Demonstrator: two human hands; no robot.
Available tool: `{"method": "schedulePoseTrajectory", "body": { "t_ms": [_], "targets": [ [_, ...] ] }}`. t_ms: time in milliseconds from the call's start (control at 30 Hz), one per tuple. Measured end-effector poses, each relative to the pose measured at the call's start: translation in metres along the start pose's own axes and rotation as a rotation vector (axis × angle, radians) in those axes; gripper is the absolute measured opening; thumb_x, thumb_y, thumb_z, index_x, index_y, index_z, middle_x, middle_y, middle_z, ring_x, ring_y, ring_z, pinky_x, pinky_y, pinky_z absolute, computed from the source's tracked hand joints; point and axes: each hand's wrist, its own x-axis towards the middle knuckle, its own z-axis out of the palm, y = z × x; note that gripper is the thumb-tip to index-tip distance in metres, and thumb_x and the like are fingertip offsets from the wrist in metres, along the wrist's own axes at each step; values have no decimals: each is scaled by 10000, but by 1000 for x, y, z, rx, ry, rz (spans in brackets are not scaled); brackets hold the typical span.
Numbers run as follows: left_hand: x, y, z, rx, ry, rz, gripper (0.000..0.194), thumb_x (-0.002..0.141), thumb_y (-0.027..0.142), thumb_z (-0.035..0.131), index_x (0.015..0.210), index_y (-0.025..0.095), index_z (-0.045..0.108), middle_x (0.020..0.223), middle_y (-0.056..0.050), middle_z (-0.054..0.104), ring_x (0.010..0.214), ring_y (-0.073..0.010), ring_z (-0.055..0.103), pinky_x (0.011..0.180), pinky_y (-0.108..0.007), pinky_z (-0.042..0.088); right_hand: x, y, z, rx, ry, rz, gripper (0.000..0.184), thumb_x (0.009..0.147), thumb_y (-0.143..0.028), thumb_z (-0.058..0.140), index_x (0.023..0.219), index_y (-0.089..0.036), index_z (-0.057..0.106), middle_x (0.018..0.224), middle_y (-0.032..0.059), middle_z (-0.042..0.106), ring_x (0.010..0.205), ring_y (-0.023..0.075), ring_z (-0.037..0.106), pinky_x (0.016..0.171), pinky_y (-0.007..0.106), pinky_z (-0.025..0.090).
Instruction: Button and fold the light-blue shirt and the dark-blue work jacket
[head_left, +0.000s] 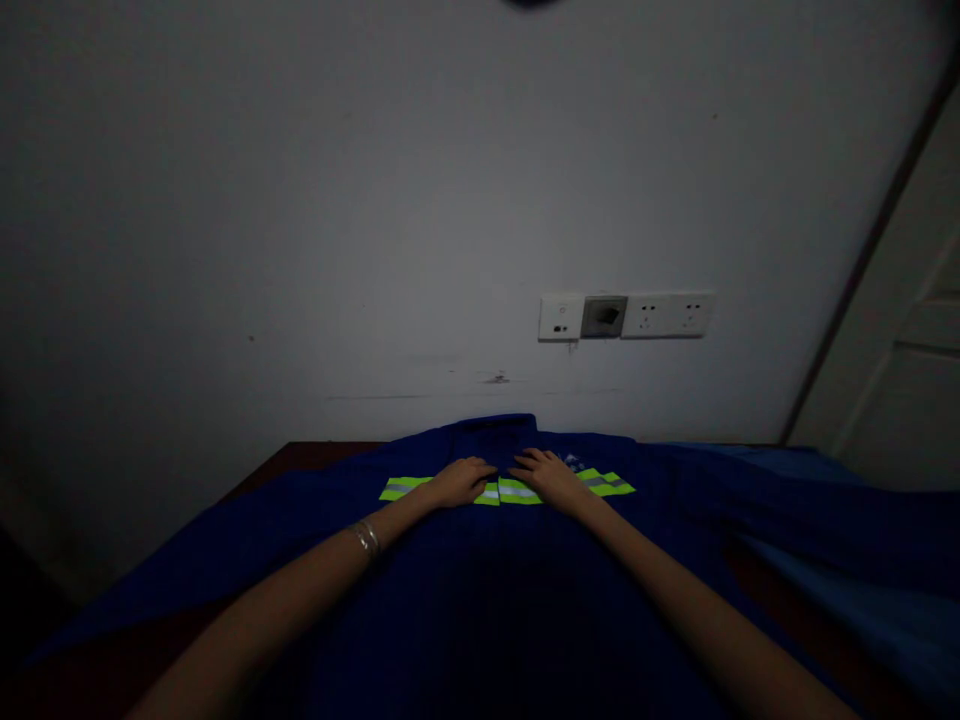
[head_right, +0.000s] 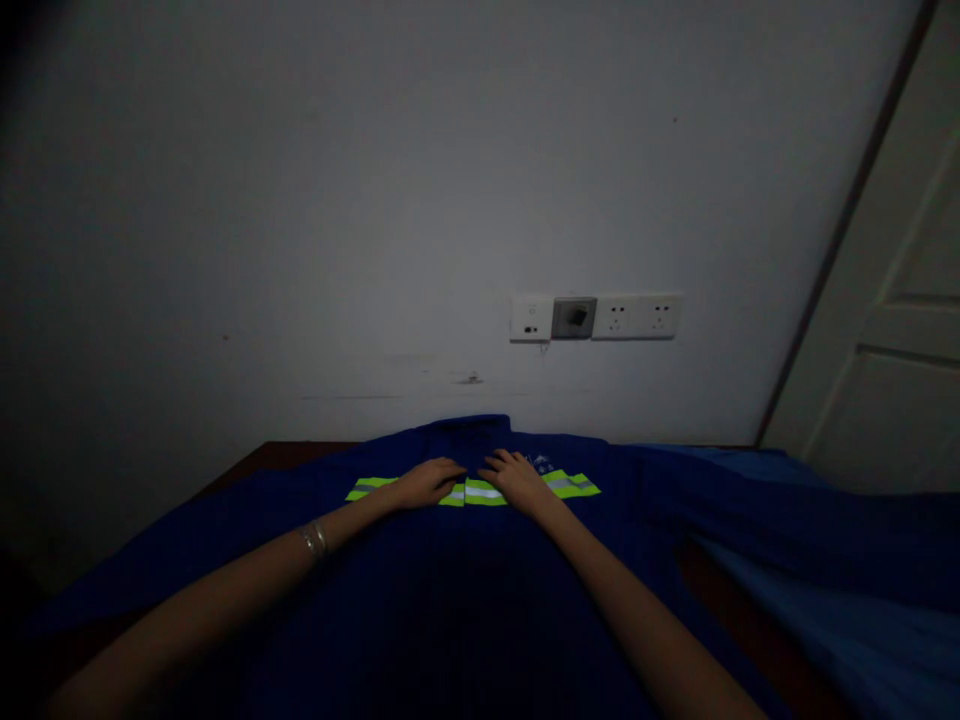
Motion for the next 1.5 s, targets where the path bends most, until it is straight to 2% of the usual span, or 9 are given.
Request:
{"method": "schedulePoseTrajectory", "body": {
  "t_ms": [267, 367, 533, 767, 967, 1167, 1300, 1367, 1500],
  "targets": [
    [-16, -5, 0, -47, -83, 32, 461, 864, 373, 425, 1292, 206, 468, 1391, -87, 400, 1267, -220, 378, 1046, -356, 280, -11, 6, 7, 14, -94, 28, 575, 864, -136, 408, 1353, -425, 311, 1384, 53, 414, 1244, 337, 355, 879, 502, 384],
    [-5, -1, 4, -123, -42, -147, 380, 838, 320, 449, 1173, 208, 588, 1294, -61, 521, 1189, -211, 468, 1003, -323, 331, -11, 6, 8, 50, -132, 59, 572, 867, -127, 371, 1346, -435, 317, 1377, 47, 425, 1230, 333, 377, 886, 533, 365],
    [29, 18, 7, -224, 41, -584, 367, 807, 463, 467, 813, 197, 720, 815, -31, 710, 813, -194, 633, 781, -280, 445, -10, 6, 8, 130, -113, 100, 568, 849, -104, 350, 1336, -395, 365, 1366, 58, 435, 1204, 298, 412, 900, 497, 365],
    [43, 25, 14, -224, 74, -790, 260, 689, 465, 629, 783, 238, 715, 937, -51, 697, 1055, -283, 532, 870, -391, 405, -4, 15, 9, 191, 32, 431, 494, 843, -199, 429, 1331, -133, 378, 1148, 141, 557, 1035, 222, 507, 846, 317, 404],
    [35, 27, 27, -237, 147, -782, 194, 713, 401, 611, 777, 244, 706, 1029, -28, 656, 1079, -257, 503, 905, -371, 386, 3, 19, 5, 112, 7, 439, 235, 861, -169, 403, 974, -162, 608, 947, 120, 610, 935, 222, 525, 779, 300, 393],
    [31, 32, 33, -181, 219, -732, 192, 732, 375, 585, 804, 227, 683, 1084, -56, 593, 1090, -258, 473, 938, -393, 344, -7, 26, -7, -17, 82, 285, 274, 857, -158, 396, 978, -173, 642, 1065, 165, 567, 1056, 289, 434, 910, 429, 285],
    [30, 34, 34, -146, 216, -711, 177, 738, 318, 562, 845, 212, 653, 1083, -64, 577, 1079, -256, 464, 920, -383, 349, -16, 31, -4, 11, 3, 178, 273, 814, -134, 444, 947, -200, 674, 1015, 132, 590, 1022, 269, 455, 852, 393, 328],
    [29, 36, 34, -117, 212, -695, 168, 745, 306, 548, 848, 205, 635, 1087, -65, 572, 1072, -254, 462, 907, -379, 353, -16, 33, -1, 61, -16, 220, 266, 800, -148, 460, 934, -204, 683, 948, 108, 610, 986, 254, 477, 826, 368, 352],
    [27, 40, 31, -110, 249, -699, 206, 817, 334, 466, 909, 198, 590, 1058, -63, 590, 1044, -234, 476, 884, -363, 362, -1, 33, -1, 182, 117, 384, 309, 849, -193, 397, 1000, -161, 664, 998, 103, 611, 999, 212, 499, 880, 322, 363]
  ]
}}
